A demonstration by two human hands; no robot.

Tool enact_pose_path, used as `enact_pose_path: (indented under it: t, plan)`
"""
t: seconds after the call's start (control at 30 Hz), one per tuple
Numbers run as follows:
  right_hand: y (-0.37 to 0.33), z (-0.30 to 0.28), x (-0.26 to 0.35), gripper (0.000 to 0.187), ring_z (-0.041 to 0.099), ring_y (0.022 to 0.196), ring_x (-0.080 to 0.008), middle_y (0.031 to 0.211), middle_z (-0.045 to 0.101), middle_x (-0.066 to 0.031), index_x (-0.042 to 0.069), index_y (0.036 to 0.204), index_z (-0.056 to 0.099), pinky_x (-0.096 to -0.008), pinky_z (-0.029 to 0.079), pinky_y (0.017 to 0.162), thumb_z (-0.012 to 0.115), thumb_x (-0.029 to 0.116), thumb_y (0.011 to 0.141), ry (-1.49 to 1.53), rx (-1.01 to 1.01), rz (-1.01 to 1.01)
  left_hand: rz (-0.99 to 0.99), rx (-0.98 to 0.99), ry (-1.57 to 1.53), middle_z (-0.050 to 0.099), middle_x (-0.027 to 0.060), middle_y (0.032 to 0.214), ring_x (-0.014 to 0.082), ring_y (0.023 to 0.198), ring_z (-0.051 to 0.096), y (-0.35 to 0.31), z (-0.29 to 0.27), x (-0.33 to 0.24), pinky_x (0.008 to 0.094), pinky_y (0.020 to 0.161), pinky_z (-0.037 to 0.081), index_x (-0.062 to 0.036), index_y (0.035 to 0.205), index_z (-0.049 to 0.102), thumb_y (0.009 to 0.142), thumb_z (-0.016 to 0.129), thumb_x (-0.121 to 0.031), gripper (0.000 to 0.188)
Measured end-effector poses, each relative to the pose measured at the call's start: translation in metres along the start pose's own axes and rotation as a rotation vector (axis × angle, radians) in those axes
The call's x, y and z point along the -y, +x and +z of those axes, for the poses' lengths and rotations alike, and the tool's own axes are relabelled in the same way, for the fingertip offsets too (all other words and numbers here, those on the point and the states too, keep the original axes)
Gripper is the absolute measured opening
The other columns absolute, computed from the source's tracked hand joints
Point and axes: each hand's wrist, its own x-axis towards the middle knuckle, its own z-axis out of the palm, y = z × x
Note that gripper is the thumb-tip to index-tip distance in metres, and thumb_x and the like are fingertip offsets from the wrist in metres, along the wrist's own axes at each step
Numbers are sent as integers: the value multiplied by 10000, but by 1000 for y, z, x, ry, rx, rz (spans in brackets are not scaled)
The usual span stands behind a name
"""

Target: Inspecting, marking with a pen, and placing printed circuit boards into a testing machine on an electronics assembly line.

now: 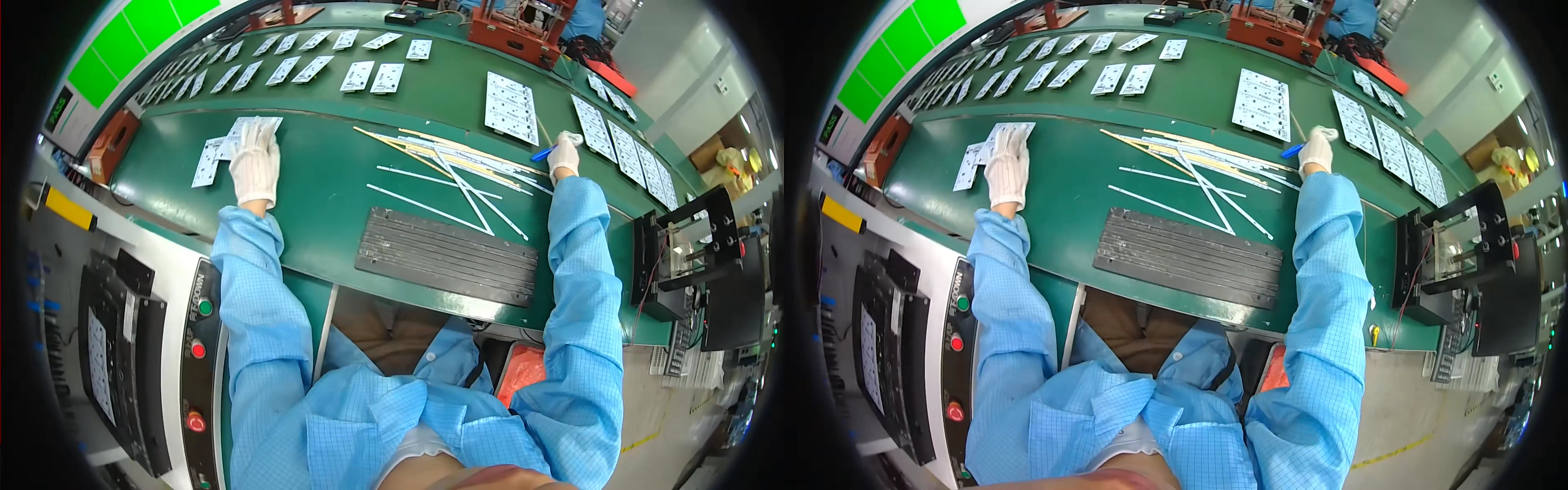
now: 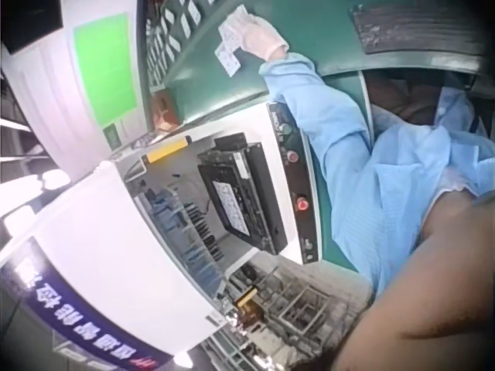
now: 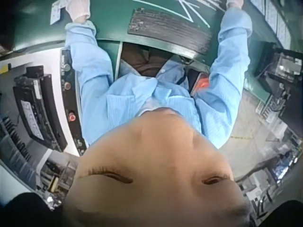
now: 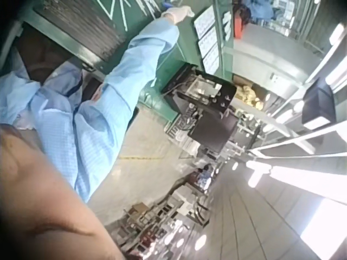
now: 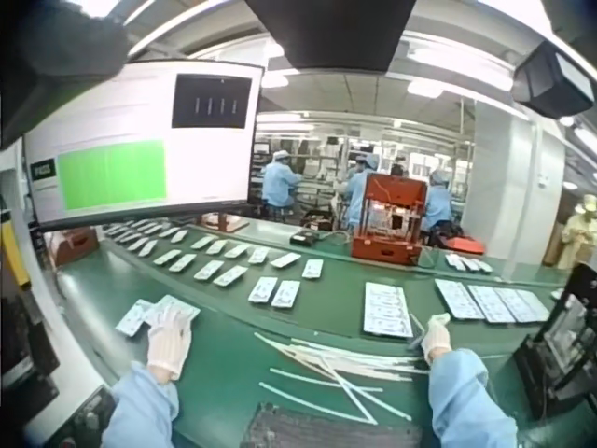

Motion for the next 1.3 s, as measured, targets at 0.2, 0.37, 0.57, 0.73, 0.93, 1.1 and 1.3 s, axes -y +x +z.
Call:
enact_pose_path:
  t: [0.2,0.37,0.57,0.73,0.93,1.1,1.3]
  plan:
    - [-37,-66,9,101,626,763,-376,791,634,-193,71,851,546,-455,478,676,629,125,830,392,-146,117,235,-88,-582,582,161,1239,366,1181,518,-14,-54,-75,403,1025,411,-118,1190,611,854,638,-190,345]
    - [-83,-110,31,61,616,737,-336,816,635,-157,60,843,557,-417,485,632,611,87,852,154,-475,-257,657,293,-388,354,106,1475,386,1375,268,-16,-47,-165,601,1096,211,-302,1402,395,824,575,-568,661]
    - [-119,-107,56,47,617,713,-338,754,623,-151,34,750,566,-384,493,640,582,1,780,650,-142,-372,667,256,-378,364,101,1466,368,1374,288,17,-23,-234,610,1084,242,-260,1406,368,830,580,-558,682]
    - [-116,-79,83,137,614,752,-353,750,611,-173,26,727,593,-417,503,689,683,128,742,426,61,-491,683,65,-435,408,77,1440,345,1348,342,13,-27,-224,610,1078,255,-276,1350,444,838,600,-486,575]
    - [-69,-99,51,347,610,823,-319,871,662,-143,2,686,575,-389,508,694,777,281,729,342,-247,-532,754,143,-363,421,79,1431,343,1336,365,15,-16,-226,614,1077,249,-284,1332,474,853,574,-518,543]
    - [0,-47,21,292,613,954,-369,1046,640,-215,29,889,531,-392,500,800,699,261,831,487,-33,-438,705,459,-293,647,48,1137,172,1124,584,35,-8,-261,548,1093,271,-249,1298,519,911,513,-460,442]
    - [64,21,57,409,591,1034,-331,1083,642,-153,76,981,661,-406,444,926,675,442,799,475,59,-575,667,88,-552,623,107,1155,293,1104,583,34,-39,-236,515,1037,378,-155,1208,571,798,700,-216,434]
